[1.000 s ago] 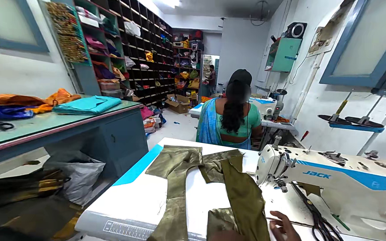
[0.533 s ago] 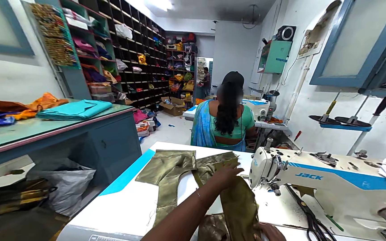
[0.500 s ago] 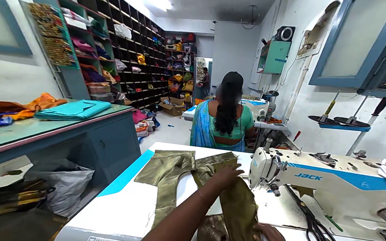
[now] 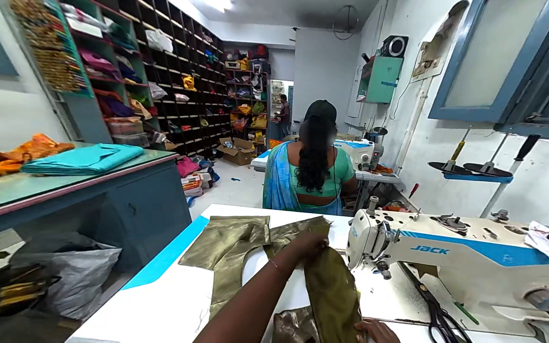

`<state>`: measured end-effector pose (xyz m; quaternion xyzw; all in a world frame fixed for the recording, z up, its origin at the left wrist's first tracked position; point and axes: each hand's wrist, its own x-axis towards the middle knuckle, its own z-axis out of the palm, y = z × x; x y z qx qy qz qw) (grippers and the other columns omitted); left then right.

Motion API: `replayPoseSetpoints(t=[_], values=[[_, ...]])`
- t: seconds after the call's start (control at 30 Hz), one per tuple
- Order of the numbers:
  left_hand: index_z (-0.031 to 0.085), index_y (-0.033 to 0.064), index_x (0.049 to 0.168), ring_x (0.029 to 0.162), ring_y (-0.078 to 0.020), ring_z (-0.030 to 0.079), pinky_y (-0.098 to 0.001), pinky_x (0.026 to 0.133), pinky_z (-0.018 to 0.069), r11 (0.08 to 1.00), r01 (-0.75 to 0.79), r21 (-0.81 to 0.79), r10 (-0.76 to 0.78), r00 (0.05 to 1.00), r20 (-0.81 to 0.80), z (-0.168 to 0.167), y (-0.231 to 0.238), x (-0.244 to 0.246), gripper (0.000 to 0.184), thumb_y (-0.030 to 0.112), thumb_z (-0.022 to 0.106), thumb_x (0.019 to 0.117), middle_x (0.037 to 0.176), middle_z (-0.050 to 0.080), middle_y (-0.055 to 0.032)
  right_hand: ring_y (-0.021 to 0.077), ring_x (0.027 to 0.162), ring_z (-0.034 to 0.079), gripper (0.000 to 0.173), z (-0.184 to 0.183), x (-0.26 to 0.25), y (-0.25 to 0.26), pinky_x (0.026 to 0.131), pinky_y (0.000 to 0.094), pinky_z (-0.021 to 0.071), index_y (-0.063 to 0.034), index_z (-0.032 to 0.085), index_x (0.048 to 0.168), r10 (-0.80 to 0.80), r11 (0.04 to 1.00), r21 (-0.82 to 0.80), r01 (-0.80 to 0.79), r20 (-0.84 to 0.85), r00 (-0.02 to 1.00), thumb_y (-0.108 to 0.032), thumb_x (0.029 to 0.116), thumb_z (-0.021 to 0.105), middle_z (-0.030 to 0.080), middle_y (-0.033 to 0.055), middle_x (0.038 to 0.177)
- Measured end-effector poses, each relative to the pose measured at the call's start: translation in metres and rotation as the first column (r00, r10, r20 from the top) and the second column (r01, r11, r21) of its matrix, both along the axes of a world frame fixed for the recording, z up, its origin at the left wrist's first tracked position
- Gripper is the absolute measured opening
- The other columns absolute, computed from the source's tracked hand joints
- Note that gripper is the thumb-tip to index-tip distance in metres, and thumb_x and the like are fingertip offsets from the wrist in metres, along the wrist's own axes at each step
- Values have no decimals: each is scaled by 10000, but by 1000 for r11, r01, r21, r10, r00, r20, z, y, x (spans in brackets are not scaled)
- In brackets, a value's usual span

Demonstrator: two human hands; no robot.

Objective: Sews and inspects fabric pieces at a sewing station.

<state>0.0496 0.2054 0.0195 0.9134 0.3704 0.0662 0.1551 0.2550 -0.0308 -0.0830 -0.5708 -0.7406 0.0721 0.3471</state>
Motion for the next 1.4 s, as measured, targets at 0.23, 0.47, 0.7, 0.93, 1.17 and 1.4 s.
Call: replayPoseSetpoints(t=[0.23,0.47,0.7,0.93,1.17,1.4], values=[[745,-4,1120,1152,-366,660,-554,1135,381,867,41,496,-147,973,177,56,-55,-37,214,-40,583,984,1122,725,-189,410,1016,704,261,1,-2,-3,898,568,544,33,737,1149,5,999,44,-2,-69,998,-68,933,630,714,226,1174],[756,91,962,817,-231,702,-437,843,555,563,97,820,-176,984,5,88,-179,-70,164,-24,723,850,855,708,-67,295,1144,631,287,-1,5,-1,911,467,519,9,642,1123,173,964,248,-100,-296,939,-159,897,699,654,207,1226],[711,104,1013,693,-198,631,-320,615,505,542,138,829,-178,983,-47,71,-253,-73,205,-27,585,919,815,652,-37,148,1277,574,414,59,-56,-2,1071,403,407,-171,518,1330,235,824,550,-136,-114,965,-391,991,612,652,52,1335],[739,125,885,720,-209,701,-361,644,562,559,-43,828,13,999,43,67,-264,-107,102,61,669,849,776,697,-30,140,914,715,246,82,-54,-11,864,261,543,-134,748,1026,131,693,703,-161,97,987,-172,1049,506,769,37,965],[752,200,810,736,-127,692,-357,670,554,689,-262,676,69,952,298,57,-259,-153,235,356,603,903,783,704,52,142,907,713,255,86,-49,-18,855,265,531,-132,753,1030,18,656,750,-85,97,995,-122,1028,498,775,35,970],[746,220,1056,1079,-17,690,-267,1009,553,832,-408,376,-25,648,761,58,-254,-159,236,372,568,1027,1057,753,122,143,1054,670,230,98,-60,-32,1050,317,412,-159,718,1036,-69,653,757,-24,92,993,-189,1058,490,762,-1,1001]])
